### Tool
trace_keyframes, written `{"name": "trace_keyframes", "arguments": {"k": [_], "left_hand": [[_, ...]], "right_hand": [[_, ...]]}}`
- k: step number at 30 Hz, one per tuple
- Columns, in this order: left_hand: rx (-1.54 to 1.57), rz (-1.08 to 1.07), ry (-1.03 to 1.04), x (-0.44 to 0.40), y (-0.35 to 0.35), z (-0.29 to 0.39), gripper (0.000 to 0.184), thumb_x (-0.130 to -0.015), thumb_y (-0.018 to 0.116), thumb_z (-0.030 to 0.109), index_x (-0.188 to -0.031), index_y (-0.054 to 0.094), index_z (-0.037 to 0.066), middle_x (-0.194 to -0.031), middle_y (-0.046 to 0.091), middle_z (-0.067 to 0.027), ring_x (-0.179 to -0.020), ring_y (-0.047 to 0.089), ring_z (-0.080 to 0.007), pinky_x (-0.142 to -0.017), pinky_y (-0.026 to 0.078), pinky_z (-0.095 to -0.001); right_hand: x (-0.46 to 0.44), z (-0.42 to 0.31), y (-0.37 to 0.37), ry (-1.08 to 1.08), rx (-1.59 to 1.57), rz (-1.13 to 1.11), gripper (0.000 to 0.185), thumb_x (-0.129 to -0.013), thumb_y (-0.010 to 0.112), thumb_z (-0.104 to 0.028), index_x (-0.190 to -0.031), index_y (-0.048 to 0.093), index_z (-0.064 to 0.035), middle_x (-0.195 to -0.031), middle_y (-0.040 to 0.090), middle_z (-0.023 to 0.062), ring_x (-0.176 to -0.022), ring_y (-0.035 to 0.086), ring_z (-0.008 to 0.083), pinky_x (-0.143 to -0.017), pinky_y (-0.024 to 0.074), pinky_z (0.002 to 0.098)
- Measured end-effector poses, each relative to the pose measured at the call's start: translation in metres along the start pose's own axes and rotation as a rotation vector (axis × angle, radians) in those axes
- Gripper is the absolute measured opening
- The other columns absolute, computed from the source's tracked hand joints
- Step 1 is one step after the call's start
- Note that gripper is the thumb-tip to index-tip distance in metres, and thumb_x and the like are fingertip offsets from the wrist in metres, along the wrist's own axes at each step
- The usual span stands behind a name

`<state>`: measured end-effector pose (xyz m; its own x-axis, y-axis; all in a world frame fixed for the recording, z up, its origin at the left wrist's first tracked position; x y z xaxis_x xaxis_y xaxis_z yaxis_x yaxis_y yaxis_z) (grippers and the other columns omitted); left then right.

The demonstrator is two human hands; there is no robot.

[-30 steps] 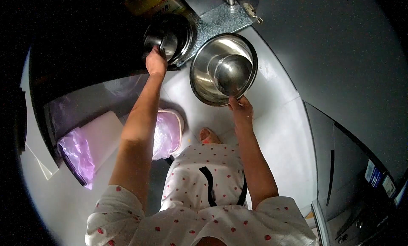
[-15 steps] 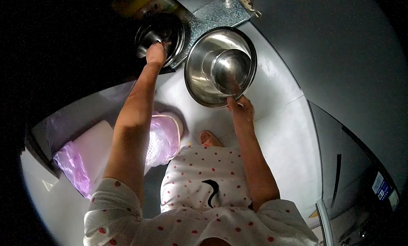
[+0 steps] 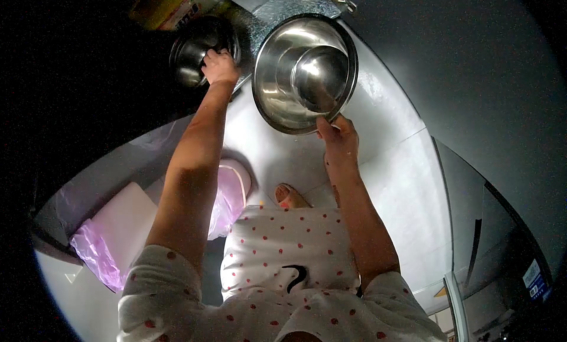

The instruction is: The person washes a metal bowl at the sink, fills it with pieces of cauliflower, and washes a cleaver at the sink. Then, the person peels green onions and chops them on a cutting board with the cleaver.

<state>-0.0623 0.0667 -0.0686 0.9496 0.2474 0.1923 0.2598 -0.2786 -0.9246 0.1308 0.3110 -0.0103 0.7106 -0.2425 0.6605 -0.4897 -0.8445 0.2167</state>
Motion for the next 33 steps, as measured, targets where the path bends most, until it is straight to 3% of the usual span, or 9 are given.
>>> {"name": "trace_keyframes", "arguments": {"k": [4, 10, 12, 14, 18, 20, 23, 28, 33], "left_hand": [[0.081, 0.023, 0.056, 0.006, 0.001, -0.018, 0.027, -0.078, 0.061, 0.017, -0.104, 0.06, 0.008, -0.112, 0.048, -0.0122, -0.105, 0.051, -0.0284, -0.082, 0.048, -0.0422], [0.312, 0.08, 0.054, 0.004, -0.032, -0.056, 0.027, -0.073, 0.063, 0.015, -0.097, 0.063, 0.002, -0.116, 0.053, -0.0237, -0.108, 0.052, -0.036, -0.088, 0.047, -0.0397], [0.224, 0.095, 0.119, -0.004, -0.038, -0.067, 0.031, -0.073, 0.064, 0.016, -0.101, 0.063, 0.003, -0.11, 0.059, -0.0209, -0.106, 0.054, -0.0363, -0.087, 0.048, -0.0396], [0.236, 0.176, 0.105, -0.004, -0.048, -0.079, 0.029, -0.073, 0.065, 0.016, -0.099, 0.065, 0.003, -0.099, 0.065, -0.0185, -0.099, 0.059, -0.0356, -0.084, 0.049, -0.0393], [0.707, 0.173, -0.119, -0.009, -0.061, -0.107, 0.026, -0.074, 0.069, 0.019, -0.094, 0.067, 0.004, -0.093, 0.066, -0.0199, -0.087, 0.063, -0.0338, -0.078, 0.049, -0.0374], [0.88, 0.293, -0.184, -0.013, -0.044, -0.123, 0.03, -0.074, 0.07, 0.019, -0.1, 0.066, 0.003, -0.099, 0.064, -0.0215, -0.088, 0.063, -0.0353, -0.08, 0.048, -0.0377], [0.552, 0.42, 0.074, 0.021, -0.076, -0.095, 0.028, -0.076, 0.069, 0.016, -0.099, 0.065, 0.001, -0.105, 0.058, -0.0217, -0.094, 0.058, -0.0355, -0.08, 0.048, -0.0401], [0.544, 0.354, 0.214, 0.069, -0.1, -0.032, 0.031, -0.072, 0.068, 0.009, -0.102, 0.063, 0.002, -0.096, 0.053, -0.0191, -0.085, 0.057, -0.0365, -0.078, 0.049, -0.0399], [0.551, 0.297, 0.32, 0.073, -0.084, 0.006, 0.033, -0.071, 0.072, 0.015, -0.101, 0.066, 0.005, -0.091, 0.054, -0.0179, -0.08, 0.057, -0.035, -0.073, 0.048, -0.0417]], "right_hand": [[-0.014, -0.009, 0.011, -0.042, 0.044, -0.058, 0.007, -0.085, 0.064, -0.011, -0.082, 0.064, -0.0045, -0.069, 0.054, -0.001, -0.066, 0.047, 0.0095, -0.063, 0.0386, 0.027], [-0.06, -0.008, 0.039, -0.336, 0.378, -0.106, 0.026, -0.082, 0.063, -0.026, -0.074, 0.057, -0.0016, -0.061, 0.054, 0.007, -0.062, 0.049, 0.0168, -0.06, 0.0395, 0.0331], [-0.069, -0.012, 0.055, -0.111, 0.527, -0.192, 0.027, -0.081, 0.068, -0.027, -0.094, 0.066, -0.0037, -0.088, 0.063, 0.0038, -0.077, 0.058, 0.0116, -0.071, 0.0506, 0.0269], [-0.073, -0.012, 0.073, -0.221, 0.597, -0.175, 0.03, -0.08, 0.066, -0.03, -0.094, 0.065, -0.003, -0.082, 0.062, 0.0059, -0.073, 0.058, 0.0139, -0.069, 0.0493, 0.0286], [-0.076, -0.023, 0.108, -0.321, 0.877, -0.188, 0.034, -0.084, 0.059, -0.035, -0.091, 0.063, -0.0022, -0.076, 0.062, 0.0123, -0.072, 0.059, 0.0226, -0.068, 0.0456, 0.0366], [-0.073, -0.031, 0.127, -0.217, 0.915, -0.318, 0.037, -0.086, 0.053, -0.035, -0.099, 0.063, -0.0013, -0.093, 0.063, 0.0233, -0.096, 0.057, 0.0384, -0.088, 0.0439, 0.0445], [-0.074, -0.038, 0.145, -0.181, 0.883, -0.365, 0.041, -0.088, 0.051, -0.036, -0.1, 0.061, 0.0014, -0.105, 0.06, 0.0255, -0.102, 0.056, 0.0384, -0.09, 0.043, 0.0442], [-0.093, -0.015, 0.167, -0.181, 0.813, -0.434, 0.042, -0.09, 0.047, -0.039, -0.105, 0.06, -0.0005, -0.102, 0.061, 0.0246, -0.102, 0.056, 0.0394, -0.09, 0.0426, 0.0442], [-0.123, 0.034, 0.143, 0.117, 0.31, -0.403, 0.037, -0.094, 0.046, -0.035, -0.105, 0.058, -0.0023, -0.083, 0.062, 0.0096, -0.068, 0.059, 0.0174, -0.063, 0.0526, 0.0329]]}}
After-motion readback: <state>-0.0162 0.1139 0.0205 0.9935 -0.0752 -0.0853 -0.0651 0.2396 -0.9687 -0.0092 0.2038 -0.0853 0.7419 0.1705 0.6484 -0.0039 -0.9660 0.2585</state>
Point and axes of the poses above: each hand's wrist, its own x-axis away from the middle knuckle, its own y-axis out of the palm, z = x × y, the point moved 3 cm from there along -x, towards the middle knuckle
